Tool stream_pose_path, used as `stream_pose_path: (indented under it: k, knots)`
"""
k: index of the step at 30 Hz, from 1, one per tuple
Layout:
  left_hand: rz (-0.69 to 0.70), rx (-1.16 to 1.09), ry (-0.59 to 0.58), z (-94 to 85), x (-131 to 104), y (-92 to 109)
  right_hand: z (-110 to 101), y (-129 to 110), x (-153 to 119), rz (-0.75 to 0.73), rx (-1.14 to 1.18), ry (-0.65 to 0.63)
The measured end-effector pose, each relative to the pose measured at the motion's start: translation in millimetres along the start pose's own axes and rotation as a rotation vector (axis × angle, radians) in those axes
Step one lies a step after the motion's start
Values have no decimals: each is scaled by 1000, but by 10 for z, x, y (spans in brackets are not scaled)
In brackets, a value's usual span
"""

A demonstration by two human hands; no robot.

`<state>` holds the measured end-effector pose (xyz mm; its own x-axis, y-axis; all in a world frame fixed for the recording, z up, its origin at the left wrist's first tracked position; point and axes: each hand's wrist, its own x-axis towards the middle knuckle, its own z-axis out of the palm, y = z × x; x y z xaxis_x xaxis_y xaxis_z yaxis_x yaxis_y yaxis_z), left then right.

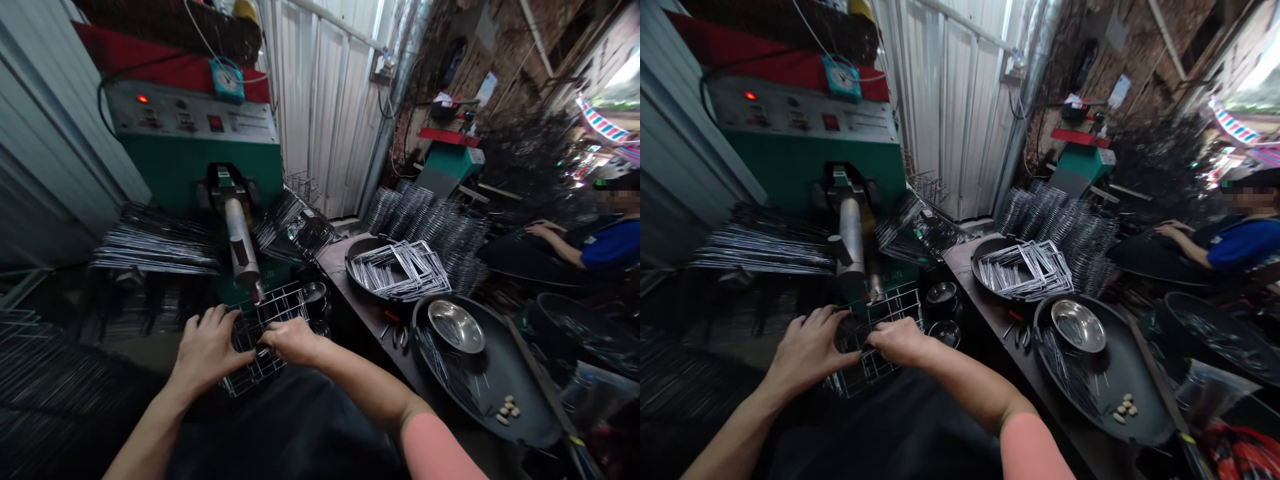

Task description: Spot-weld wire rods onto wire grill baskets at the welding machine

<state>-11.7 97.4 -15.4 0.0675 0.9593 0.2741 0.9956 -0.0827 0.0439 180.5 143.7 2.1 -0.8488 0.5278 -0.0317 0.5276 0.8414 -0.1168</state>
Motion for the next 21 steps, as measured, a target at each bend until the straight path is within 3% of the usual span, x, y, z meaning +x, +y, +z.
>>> stream_pose_path:
  k: [9, 16, 21]
  knots:
    - [-1, -75, -53, -41, 167, -58, -74, 27, 100, 24, 13, 9]
    - [-12, -68, -56, -25, 168, -55, 11, -37, 54, 61, -61, 25]
    - [-71, -108, -62, -37, 377, -147, 15, 41, 259, 114, -61, 93]
